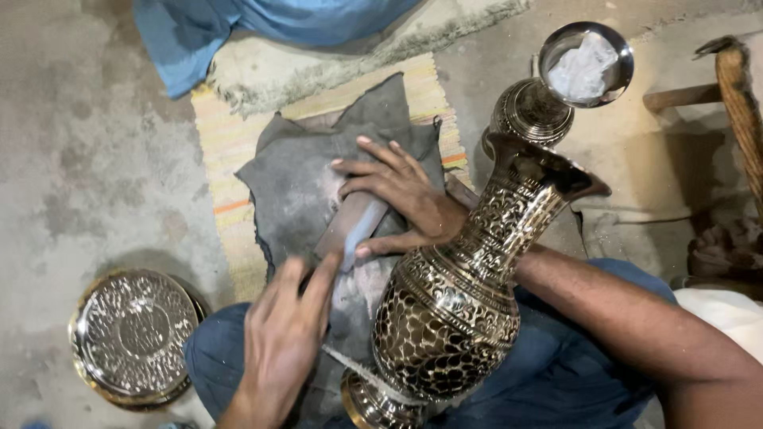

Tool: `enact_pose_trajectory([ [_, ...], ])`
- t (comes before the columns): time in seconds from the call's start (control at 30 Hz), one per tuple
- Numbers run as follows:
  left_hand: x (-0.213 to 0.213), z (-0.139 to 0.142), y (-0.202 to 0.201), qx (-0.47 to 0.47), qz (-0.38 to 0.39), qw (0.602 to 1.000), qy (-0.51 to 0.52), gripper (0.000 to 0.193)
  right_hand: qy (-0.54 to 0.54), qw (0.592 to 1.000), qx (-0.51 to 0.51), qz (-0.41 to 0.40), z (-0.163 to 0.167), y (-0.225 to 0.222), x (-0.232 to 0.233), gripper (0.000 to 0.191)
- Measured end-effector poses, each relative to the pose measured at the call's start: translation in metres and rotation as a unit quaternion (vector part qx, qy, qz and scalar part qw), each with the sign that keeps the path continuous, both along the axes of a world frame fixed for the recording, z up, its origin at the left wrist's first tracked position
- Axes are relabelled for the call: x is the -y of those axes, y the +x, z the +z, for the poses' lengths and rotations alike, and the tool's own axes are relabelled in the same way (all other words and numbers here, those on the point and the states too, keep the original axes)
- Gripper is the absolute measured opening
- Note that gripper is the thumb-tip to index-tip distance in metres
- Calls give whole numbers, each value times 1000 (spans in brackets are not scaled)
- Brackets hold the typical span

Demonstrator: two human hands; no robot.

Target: The person sits on the floor and rubs a small rectangular block against a dark cloth, then uses a wooden mallet to tap the surface of an ornate metal vase. The person rotates the vase and continues tapping different areas.

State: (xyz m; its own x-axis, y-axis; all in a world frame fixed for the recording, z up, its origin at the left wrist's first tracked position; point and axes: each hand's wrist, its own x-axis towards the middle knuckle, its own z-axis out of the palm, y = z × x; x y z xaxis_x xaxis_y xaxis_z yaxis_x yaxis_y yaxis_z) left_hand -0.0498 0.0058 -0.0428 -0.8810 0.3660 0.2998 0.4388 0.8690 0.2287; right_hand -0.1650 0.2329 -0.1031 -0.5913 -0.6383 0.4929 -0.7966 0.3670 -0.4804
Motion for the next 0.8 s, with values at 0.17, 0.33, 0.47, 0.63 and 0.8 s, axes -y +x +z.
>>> enact_pose_trajectory([
  [0.17, 2, -5, 2, 42, 0, 999, 18, 54, 4, 999, 44, 8, -1, 0, 0, 81],
  [0.33, 4, 1, 2, 0, 7, 1000, -1, 55, 1, 1000, 26, 6, 6, -1, 5, 79],
  [0.47, 6, -4, 2, 9, -5, 1000, -6, 67, 16, 999, 46, 21, 10, 2, 4, 79],
  [0.63, 12, -13, 5, 50, 5, 998, 30, 57, -15, 999, 12, 30, 2, 1, 9, 80],
  [0.8, 7, -7, 1, -35, -29, 995, 84, 48, 1, 998, 42, 35, -2, 2, 4, 78],
])
